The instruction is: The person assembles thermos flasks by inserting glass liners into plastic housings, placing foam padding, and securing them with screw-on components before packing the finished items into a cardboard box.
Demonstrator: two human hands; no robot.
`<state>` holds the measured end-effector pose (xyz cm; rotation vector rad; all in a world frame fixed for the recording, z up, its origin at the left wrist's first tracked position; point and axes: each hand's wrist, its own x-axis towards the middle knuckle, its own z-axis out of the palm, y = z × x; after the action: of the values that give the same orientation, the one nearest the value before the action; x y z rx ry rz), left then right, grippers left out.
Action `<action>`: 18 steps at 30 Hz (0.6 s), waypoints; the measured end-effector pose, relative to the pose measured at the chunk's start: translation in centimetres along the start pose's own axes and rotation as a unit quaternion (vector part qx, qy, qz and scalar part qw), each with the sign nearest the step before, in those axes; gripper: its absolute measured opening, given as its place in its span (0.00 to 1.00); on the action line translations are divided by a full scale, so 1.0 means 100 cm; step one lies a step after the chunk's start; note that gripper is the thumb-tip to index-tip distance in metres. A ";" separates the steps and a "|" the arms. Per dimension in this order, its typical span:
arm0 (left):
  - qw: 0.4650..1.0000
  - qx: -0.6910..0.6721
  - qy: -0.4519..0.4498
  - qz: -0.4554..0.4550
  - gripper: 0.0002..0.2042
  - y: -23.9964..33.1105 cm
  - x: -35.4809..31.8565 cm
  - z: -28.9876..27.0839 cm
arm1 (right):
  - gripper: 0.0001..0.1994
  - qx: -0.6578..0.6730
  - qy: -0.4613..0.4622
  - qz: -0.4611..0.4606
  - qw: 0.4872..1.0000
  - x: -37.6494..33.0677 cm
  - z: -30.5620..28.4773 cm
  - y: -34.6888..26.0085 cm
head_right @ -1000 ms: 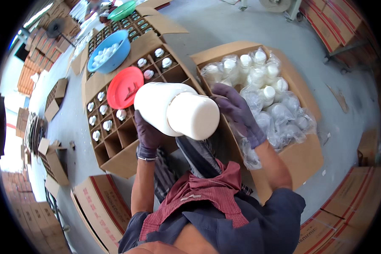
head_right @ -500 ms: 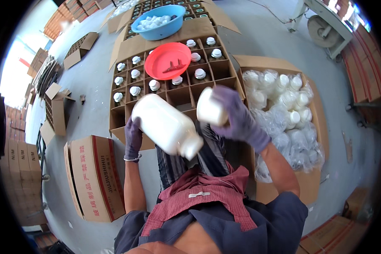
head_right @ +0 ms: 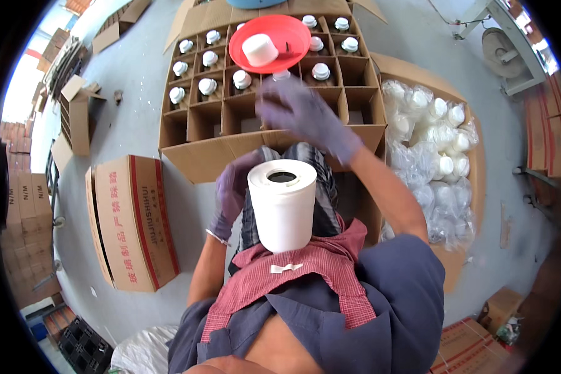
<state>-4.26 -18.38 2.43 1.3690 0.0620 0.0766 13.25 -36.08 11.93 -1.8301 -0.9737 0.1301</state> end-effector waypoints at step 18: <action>0.904 -0.412 -0.115 0.011 0.22 0.016 -0.024 -0.042 | 0.13 0.042 0.009 0.115 0.992 -0.145 -0.026 0.029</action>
<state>-7.08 -14.22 3.20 0.5208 -0.1711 -0.0403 6.50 -48.08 6.04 -1.8581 -0.7307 0.2904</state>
